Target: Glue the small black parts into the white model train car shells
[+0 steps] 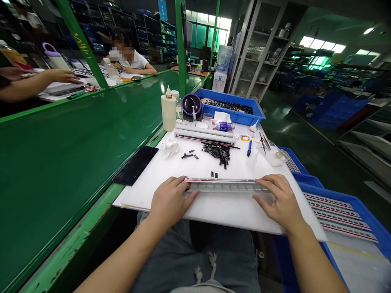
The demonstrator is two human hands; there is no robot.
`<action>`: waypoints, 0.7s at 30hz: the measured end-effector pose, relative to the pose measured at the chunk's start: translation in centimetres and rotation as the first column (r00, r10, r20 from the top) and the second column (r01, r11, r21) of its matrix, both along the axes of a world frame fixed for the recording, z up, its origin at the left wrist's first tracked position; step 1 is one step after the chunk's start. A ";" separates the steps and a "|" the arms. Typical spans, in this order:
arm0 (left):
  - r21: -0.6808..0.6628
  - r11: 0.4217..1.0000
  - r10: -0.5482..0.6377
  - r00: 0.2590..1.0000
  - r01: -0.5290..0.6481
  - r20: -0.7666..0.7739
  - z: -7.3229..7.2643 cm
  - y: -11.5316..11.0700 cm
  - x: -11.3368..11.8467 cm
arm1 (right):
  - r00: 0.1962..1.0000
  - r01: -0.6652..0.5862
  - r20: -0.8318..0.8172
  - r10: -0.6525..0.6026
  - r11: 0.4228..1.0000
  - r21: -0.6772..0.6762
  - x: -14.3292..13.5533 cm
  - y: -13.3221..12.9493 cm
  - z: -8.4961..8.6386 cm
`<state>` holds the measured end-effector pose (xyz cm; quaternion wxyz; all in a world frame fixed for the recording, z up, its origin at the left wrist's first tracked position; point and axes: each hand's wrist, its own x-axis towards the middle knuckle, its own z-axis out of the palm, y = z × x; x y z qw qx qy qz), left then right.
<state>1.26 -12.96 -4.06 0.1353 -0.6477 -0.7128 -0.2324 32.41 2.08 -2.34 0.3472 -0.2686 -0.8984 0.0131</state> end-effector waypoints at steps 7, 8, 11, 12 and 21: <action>-0.071 0.997 0.034 0.999 -0.033 0.001 0.8 0.1 0.4 | 0.997 0.063 0.030 -0.066 0.993 0.103 0.4 0.7 -2.5; -0.091 0.995 0.043 0.999 -0.042 0.005 1.1 0.1 0.5 | 0.997 0.063 0.034 -0.068 0.991 0.121 0.4 0.7 -2.5; -0.197 0.979 0.068 0.997 -0.060 0.034 2.4 0.1 0.6 | 0.997 0.065 0.017 -0.069 0.982 0.177 0.3 0.5 -2.4; -0.238 0.969 0.075 0.996 -0.062 0.044 2.9 0.1 0.7 | 0.998 0.067 0.006 -0.069 0.979 0.194 0.2 0.4 -2.4; -0.380 0.921 0.116 0.992 -0.088 0.052 4.6 0.0 0.7 | 0.996 0.085 -0.036 -0.079 0.969 0.232 0.2 0.3 -2.5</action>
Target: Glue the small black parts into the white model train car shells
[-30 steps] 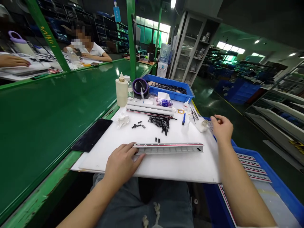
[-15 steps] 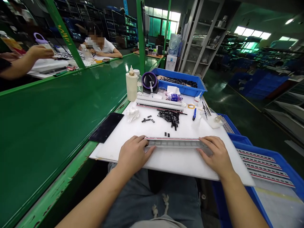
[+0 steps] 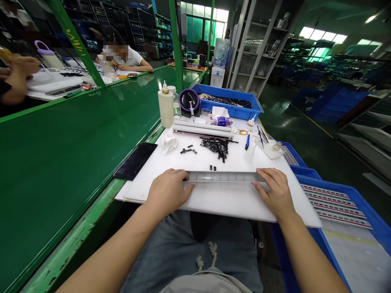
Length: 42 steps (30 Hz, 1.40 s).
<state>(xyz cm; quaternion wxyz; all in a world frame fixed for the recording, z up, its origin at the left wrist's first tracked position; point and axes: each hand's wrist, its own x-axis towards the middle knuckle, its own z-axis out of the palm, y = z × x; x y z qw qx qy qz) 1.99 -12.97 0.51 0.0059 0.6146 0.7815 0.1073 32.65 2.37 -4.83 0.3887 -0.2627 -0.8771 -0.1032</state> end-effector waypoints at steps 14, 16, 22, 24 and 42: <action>-0.019 0.999 -0.031 0.999 0.030 -0.033 -0.2 0.2 0.0 | 1.000 0.012 0.015 -0.011 0.998 -0.064 0.2 -0.1 -0.1; -0.019 0.999 -0.045 0.998 0.044 -0.039 -0.3 0.3 -0.1 | 1.000 0.015 0.016 -0.014 0.997 -0.076 0.2 -0.1 -0.2; -0.036 0.999 -0.032 0.998 0.030 -0.048 -0.2 0.4 -0.3 | 0.998 0.030 0.059 -0.022 0.988 -0.154 0.2 0.1 -0.5; -0.043 0.999 -0.027 0.998 0.024 -0.060 -0.2 0.6 -0.4 | 0.997 0.036 0.071 -0.023 0.983 -0.180 0.2 0.2 -0.6; 0.040 0.998 -0.038 0.978 0.047 -0.204 -0.7 0.5 -0.5 | 0.994 0.069 0.104 -0.044 0.965 -0.254 0.1 0.0 -0.5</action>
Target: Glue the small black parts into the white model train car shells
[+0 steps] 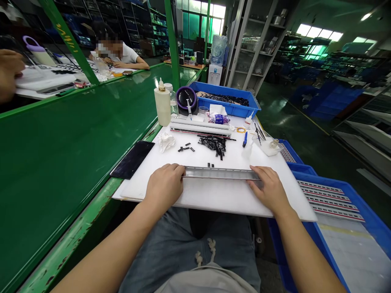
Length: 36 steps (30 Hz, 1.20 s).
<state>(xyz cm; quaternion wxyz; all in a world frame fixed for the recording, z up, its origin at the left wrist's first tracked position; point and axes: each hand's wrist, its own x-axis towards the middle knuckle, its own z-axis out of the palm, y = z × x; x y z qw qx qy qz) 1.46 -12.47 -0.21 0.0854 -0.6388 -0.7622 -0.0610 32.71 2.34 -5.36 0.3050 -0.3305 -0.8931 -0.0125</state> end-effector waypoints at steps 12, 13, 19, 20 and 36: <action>0.428 0.904 -0.160 0.919 -0.011 0.361 2.1 -3.0 -0.3 | 0.972 0.005 -0.235 -0.033 0.993 -0.116 -0.7 -1.4 1.0; 0.532 0.845 -0.224 0.863 -0.059 0.452 2.7 -3.3 -0.1 | 0.950 0.016 -0.305 -0.068 0.985 -0.170 -1.5 -2.2 1.2; 0.570 0.803 -0.503 0.312 -0.176 0.806 5.6 -0.9 4.5 | 0.667 -0.384 -0.726 -0.167 0.758 -0.528 -12.1 -9.4 2.3; 0.572 0.797 -0.511 0.287 -0.195 0.810 6.0 -0.5 5.1 | 0.636 -0.470 -0.757 -0.150 0.702 -0.535 -13.6 -10.3 2.5; -0.256 0.914 -0.229 0.922 0.314 0.313 3.8 -0.6 -4.5 | 0.991 -0.131 -0.057 0.124 0.754 -0.644 -13.2 5.3 4.4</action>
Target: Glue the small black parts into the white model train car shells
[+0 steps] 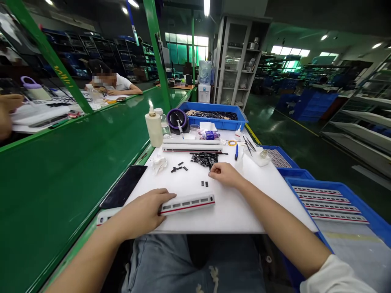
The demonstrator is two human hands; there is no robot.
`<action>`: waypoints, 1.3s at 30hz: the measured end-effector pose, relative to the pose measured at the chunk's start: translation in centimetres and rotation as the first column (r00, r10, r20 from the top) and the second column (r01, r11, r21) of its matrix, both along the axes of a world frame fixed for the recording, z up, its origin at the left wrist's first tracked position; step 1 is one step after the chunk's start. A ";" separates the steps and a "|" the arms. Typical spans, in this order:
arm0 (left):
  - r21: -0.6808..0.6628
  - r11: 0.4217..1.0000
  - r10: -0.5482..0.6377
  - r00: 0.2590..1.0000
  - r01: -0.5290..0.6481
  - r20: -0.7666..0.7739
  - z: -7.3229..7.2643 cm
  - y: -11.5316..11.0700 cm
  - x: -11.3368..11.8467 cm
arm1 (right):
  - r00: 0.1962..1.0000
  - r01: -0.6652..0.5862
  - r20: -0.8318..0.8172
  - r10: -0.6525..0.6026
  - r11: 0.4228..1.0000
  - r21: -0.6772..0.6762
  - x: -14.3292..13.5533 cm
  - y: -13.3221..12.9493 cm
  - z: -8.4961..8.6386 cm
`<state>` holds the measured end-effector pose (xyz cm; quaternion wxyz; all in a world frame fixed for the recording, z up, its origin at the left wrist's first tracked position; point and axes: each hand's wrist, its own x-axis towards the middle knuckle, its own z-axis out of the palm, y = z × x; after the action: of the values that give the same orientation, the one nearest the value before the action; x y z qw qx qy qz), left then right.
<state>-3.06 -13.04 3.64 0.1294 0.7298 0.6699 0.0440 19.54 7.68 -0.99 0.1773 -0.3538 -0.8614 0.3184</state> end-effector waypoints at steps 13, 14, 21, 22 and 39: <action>0.347 0.920 -0.125 0.976 0.181 -0.177 -3.9 1.6 5.8 | 0.997 -0.066 -0.035 0.068 0.997 0.031 0.1 -1.9 -1.2; 0.370 0.910 -0.127 0.974 0.190 -0.186 -4.3 1.9 6.0 | 0.997 -0.050 -0.063 0.049 0.999 -0.002 0.3 -1.7 -1.1; 0.419 0.897 -0.065 0.979 0.143 -0.195 -4.6 1.8 5.0 | 0.877 -0.238 -0.422 0.230 0.971 0.036 2.1 -3.0 1.1; 0.411 0.905 -0.035 0.980 0.114 -0.194 -4.4 1.5 4.8 | 0.858 -0.297 -0.409 0.311 0.950 0.099 2.1 -3.5 1.2; 0.291 0.952 -0.017 0.968 0.092 -0.252 -3.4 0.5 4.9 | 0.868 -0.216 -0.270 0.416 0.808 0.549 1.6 -5.1 0.6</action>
<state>1.80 -12.50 0.23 -0.0659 0.7592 0.6456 0.0508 21.19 2.60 -0.37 0.3686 -0.0760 -0.9106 0.1709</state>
